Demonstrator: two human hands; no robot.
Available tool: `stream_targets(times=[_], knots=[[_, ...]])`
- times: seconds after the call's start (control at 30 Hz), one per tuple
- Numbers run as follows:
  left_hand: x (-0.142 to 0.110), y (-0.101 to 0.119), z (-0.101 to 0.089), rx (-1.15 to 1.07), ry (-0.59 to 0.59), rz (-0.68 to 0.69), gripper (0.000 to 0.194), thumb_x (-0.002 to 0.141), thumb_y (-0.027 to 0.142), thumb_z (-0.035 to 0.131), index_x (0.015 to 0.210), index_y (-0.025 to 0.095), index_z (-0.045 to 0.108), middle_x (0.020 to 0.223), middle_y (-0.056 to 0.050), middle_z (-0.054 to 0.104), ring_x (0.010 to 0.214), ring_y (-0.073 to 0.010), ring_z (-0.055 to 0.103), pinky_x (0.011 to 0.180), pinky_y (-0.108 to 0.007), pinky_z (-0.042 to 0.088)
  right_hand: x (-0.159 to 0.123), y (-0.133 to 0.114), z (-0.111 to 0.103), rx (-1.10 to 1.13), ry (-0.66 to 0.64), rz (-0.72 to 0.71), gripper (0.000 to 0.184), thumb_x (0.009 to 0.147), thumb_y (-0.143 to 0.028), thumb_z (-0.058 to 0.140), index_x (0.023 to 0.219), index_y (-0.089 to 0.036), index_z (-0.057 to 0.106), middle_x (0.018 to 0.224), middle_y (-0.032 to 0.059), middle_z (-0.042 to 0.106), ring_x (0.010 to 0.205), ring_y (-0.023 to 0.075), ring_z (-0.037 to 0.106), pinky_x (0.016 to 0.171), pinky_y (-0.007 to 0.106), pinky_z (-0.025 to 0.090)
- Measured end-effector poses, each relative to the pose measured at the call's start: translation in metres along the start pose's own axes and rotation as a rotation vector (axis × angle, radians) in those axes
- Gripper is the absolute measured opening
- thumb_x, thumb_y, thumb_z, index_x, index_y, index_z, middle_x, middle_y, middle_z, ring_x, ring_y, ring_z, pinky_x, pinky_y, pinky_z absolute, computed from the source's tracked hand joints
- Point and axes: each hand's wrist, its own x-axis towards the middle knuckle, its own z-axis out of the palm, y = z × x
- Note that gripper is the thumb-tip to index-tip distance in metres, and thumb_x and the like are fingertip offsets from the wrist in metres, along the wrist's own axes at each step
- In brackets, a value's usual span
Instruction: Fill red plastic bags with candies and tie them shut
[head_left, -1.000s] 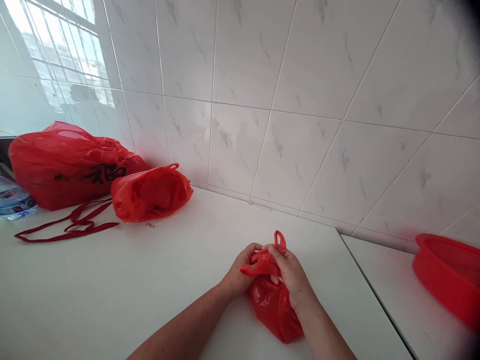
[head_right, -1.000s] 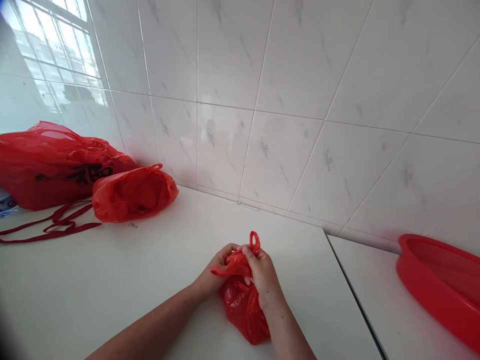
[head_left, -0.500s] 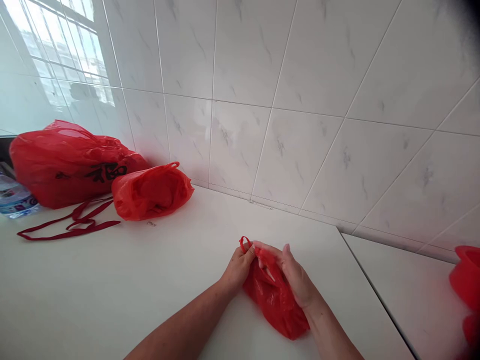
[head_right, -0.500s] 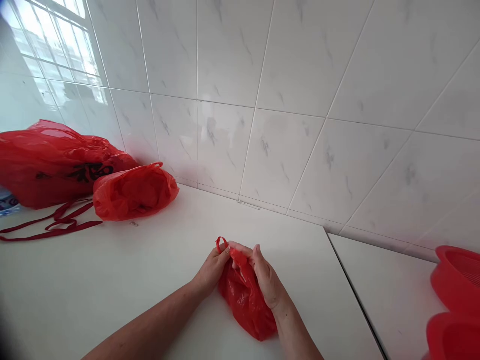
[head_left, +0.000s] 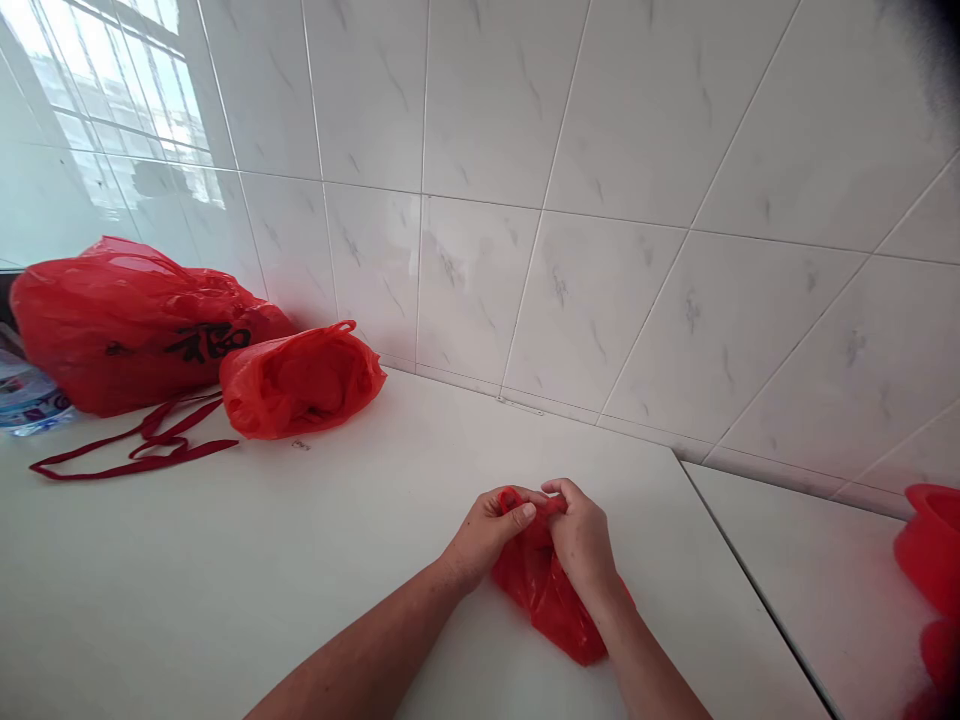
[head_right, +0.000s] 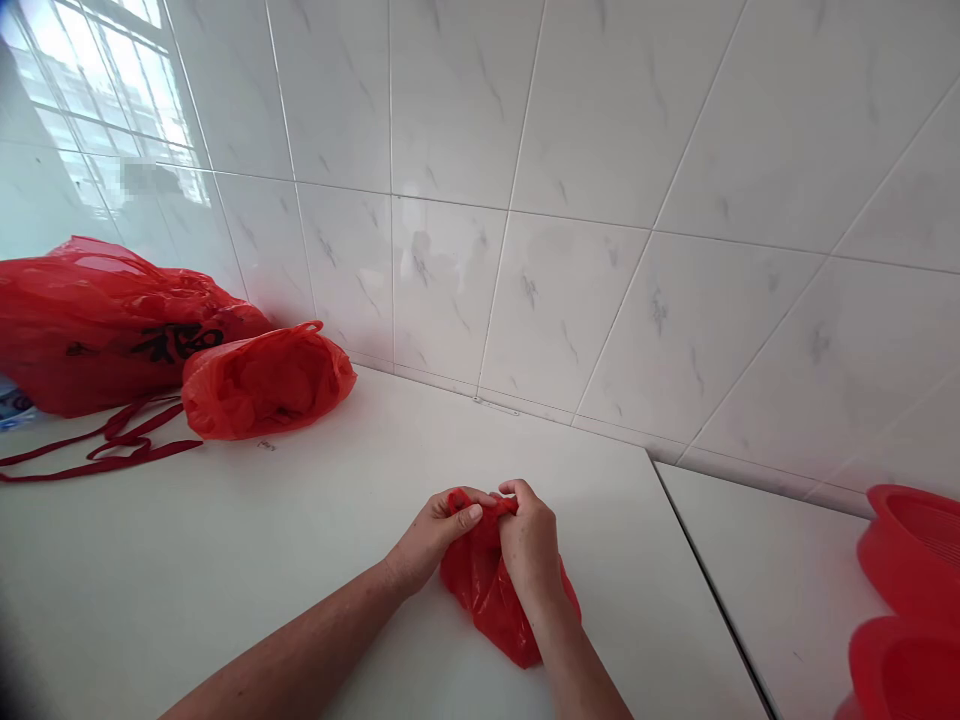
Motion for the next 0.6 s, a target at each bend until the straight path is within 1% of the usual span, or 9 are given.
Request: stream_targets(times=[0.07,0.1,0.17,0.27,0.33,0.37,0.43,0.5,0.6], knots=[[0.0,-0.001,0.002,0.041,0.0,-0.006,0.028,0.081,0.041,0.061,0.094,0.017,0.068,0.1,-0.009,0.069,0.094,-0.0232,0.062,0.088,-0.038,0.045,0.002,0.002,-0.001,0.002,-0.006,-0.029,0.024,0.063,-0.016,0.047,0.076,-0.024,0.064,0.057,-0.0032,0.059,0.05,0.0133,0.048,0.045,0.025,0.035],[0.0,-0.002,0.001,0.062,0.013,-0.006,0.028,0.082,0.041,0.061,0.093,0.017,0.069,0.098,-0.008,0.069,0.093,-0.0229,0.062,0.087,-0.037,0.046,0.002,0.002,-0.002,0.017,-0.022,-0.051,0.024,0.062,-0.015,0.046,0.075,-0.024,0.064,0.057,-0.0034,0.059,0.05,0.0129,0.047,0.046,0.024,0.034],[0.002,-0.003,-0.001,0.109,0.044,0.001,0.028,0.082,0.042,0.06,0.09,0.017,0.069,0.093,-0.007,0.069,0.089,-0.0219,0.062,0.084,-0.036,0.047,0.002,0.0,-0.005,0.107,-0.1,-0.064,0.024,0.064,-0.015,0.049,0.079,-0.024,0.066,0.064,-0.0027,0.062,0.056,0.0137,0.051,0.051,0.025,0.039],[0.005,-0.002,-0.006,0.173,0.08,0.037,0.025,0.082,0.04,0.06,0.087,0.017,0.069,0.088,-0.006,0.068,0.085,-0.02,0.061,0.082,-0.033,0.047,0.0,-0.005,-0.011,0.371,-0.29,0.026,0.028,0.068,-0.021,0.059,0.095,-0.024,0.066,0.077,-0.0001,0.067,0.07,0.017,0.059,0.065,0.029,0.046],[0.005,0.001,-0.009,0.187,0.086,0.057,0.024,0.082,0.039,0.059,0.087,0.018,0.069,0.087,-0.005,0.068,0.085,-0.0191,0.061,0.082,-0.032,0.046,-0.002,-0.008,-0.015,0.551,-0.391,0.088,0.033,0.07,-0.023,0.062,0.103,-0.024,0.064,0.086,0.0018,0.068,0.08,0.0184,0.061,0.075,0.032,0.048],[0.005,0.002,-0.01,0.186,0.082,0.063,0.024,0.083,0.039,0.059,0.088,0.018,0.07,0.089,-0.005,0.067,0.086,-0.019,0.06,0.083,-0.032,0.046,-0.002,-0.008,-0.016,0.626,-0.419,0.107,0.033,0.072,-0.024,0.063,0.104,-0.023,0.064,0.089,0.0027,0.067,0.084,0.0188,0.061,0.079,0.033,0.047],[0.005,0.005,-0.011,0.184,0.065,0.067,0.024,0.083,0.04,0.058,0.088,0.019,0.07,0.092,-0.005,0.066,0.089,-0.0192,0.06,0.085,-0.033,0.045,-0.002,-0.009,-0.018,0.735,-0.436,0.124,0.029,0.075,-0.029,0.064,0.103,-0.022,0.063,0.093,0.004,0.067,0.087,0.0189,0.061,0.084,0.035,0.046],[0.004,0.005,-0.012,0.2,0.052,0.07,0.024,0.084,0.039,0.057,0.089,0.02,0.07,0.094,-0.005,0.064,0.091,-0.0196,0.059,0.087,-0.033,0.045,-0.001,-0.007,-0.018,0.774,-0.406,0.13,0.025,0.075,-0.034,0.066,0.096,-0.022,0.064,0.09,0.0031,0.066,0.082,0.0176,0.061,0.081,0.033,0.047],[0.004,0.002,-0.013,0.252,0.04,0.078,0.025,0.084,0.04,0.057,0.089,0.02,0.071,0.096,-0.006,0.061,0.094,-0.0203,0.058,0.088,-0.033,0.044,0.003,-0.004,-0.018,0.773,-0.345,0.118,0.024,0.065,-0.025,0.074,0.086,-0.022,0.063,0.084,-0.0014,0.062,0.073,0.0128,0.058,0.072,0.027,0.047]])
